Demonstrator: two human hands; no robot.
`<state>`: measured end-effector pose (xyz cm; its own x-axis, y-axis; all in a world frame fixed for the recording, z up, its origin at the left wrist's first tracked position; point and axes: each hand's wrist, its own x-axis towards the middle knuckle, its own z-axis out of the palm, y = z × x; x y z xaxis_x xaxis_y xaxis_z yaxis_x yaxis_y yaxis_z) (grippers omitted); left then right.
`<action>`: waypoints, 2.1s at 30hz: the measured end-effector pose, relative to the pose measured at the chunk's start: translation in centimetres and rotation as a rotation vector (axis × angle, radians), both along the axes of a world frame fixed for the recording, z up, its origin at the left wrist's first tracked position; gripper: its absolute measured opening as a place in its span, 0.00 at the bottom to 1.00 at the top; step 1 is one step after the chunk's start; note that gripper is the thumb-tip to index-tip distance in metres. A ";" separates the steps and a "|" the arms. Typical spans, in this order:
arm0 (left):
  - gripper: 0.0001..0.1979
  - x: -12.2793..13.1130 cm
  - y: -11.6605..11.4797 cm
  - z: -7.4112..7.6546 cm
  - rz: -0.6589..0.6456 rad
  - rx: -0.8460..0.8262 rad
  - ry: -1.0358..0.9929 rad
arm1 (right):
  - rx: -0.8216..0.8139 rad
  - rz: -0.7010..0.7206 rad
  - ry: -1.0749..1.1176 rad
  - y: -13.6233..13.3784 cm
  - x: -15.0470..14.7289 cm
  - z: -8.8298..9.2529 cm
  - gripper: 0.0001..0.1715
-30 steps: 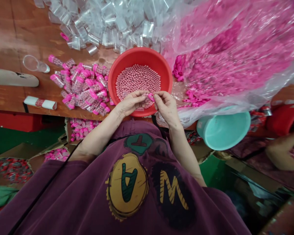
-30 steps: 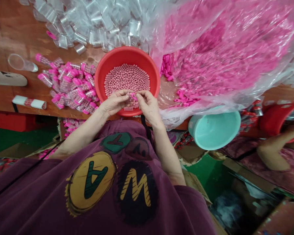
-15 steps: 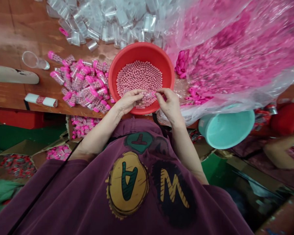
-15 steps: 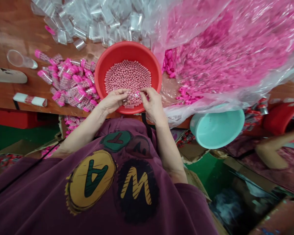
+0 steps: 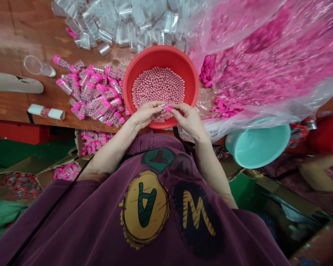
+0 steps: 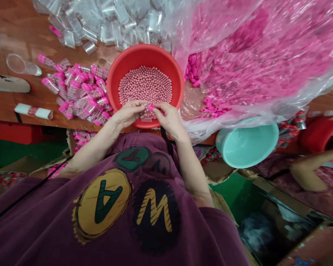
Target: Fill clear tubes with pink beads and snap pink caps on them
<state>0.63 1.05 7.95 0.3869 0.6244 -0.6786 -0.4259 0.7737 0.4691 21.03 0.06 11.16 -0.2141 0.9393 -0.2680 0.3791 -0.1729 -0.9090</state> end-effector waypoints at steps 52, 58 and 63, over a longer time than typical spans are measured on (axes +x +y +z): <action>0.14 4.1 -1.9 4.1 0.201 0.231 0.048 | 0.573 -0.145 -0.316 -2.5 -1.6 1.9 0.16; 0.17 2.5 -0.5 4.1 0.049 0.272 0.061 | 0.370 0.050 -0.173 -2.5 0.6 3.2 0.22; 0.19 1.2 0.2 4.4 -0.089 0.309 0.041 | 0.119 -0.124 0.087 -2.2 1.2 2.8 0.30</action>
